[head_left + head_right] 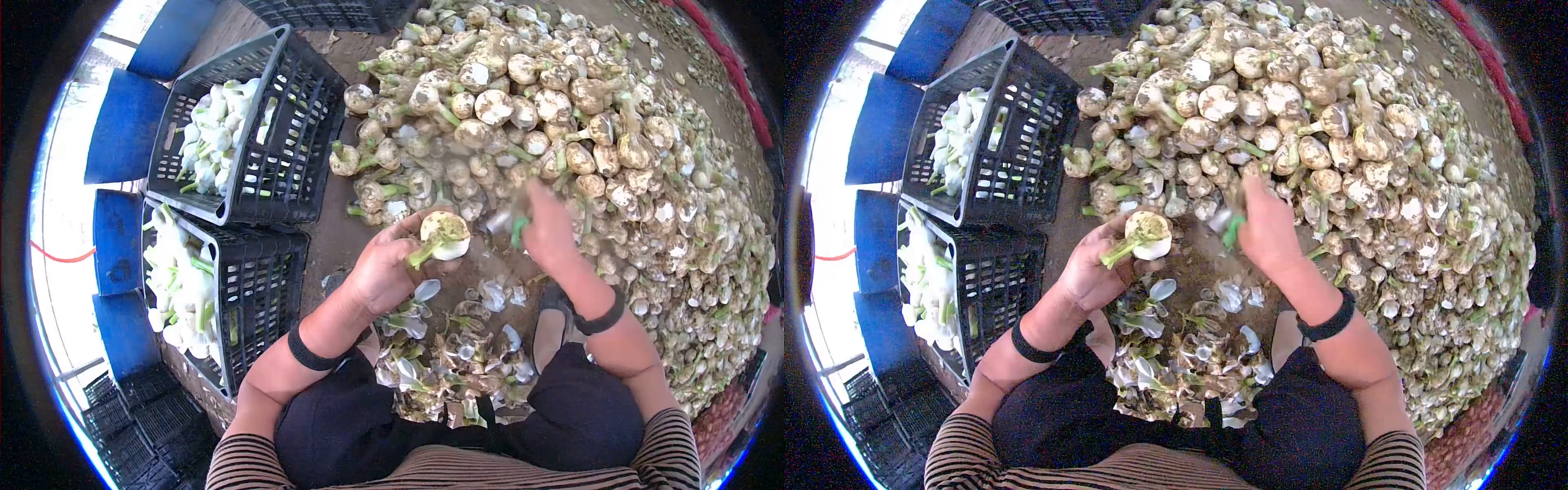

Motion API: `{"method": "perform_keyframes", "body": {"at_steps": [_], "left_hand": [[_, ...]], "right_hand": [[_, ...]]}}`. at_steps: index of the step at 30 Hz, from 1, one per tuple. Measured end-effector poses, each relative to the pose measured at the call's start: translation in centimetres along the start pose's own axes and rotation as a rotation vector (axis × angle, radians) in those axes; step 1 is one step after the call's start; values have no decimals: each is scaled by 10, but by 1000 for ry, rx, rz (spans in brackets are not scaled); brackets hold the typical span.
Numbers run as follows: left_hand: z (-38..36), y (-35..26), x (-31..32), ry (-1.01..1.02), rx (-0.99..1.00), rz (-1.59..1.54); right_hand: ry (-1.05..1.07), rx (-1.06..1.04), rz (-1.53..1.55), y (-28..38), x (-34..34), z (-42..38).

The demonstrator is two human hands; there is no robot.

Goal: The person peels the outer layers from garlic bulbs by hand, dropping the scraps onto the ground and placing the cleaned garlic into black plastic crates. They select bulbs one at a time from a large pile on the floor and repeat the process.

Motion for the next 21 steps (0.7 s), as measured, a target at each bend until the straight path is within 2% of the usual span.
{"method": "perform_keyframes", "body": {"at_steps": [2, 3, 6, 11, 14, 17, 20, 21], "left_hand": [[-1, -1, -2, -34, -20, 20], [-1, -2, -1, -52, -17, 37], [-4, -4, 10, -103, -26, 113], [-6, -2, 14, -103, -62, 288], [-9, -1, 12, -53, -59, 258], [-8, 0, 9, -38, -32, 213], [-8, -3, 8, -73, 1, 181], [-8, -5, 6, -66, 5, 184]], "right_hand": [[351, 91, -78, 6, 2, -13], [405, 40, -44, 18, 5, -16], [100, -364, 105, 58, -3, -12], [143, -506, 226, 79, 11, -11], [202, -459, 373, 78, 9, -11], [153, -387, 517, 78, 11, -11], [60, -18, 790, 68, 17, -10], [-17, 177, 974, 52, 19, -6]]}}
Point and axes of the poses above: each hand's wrist, its own z-axis towards the middle knuckle, its own x-axis out of the palm, y = z × x, the point moved 2 cm from there along z, towards the middle knuckle, and after that the axes turned 15 degrees about z, right-handed, at the moved point
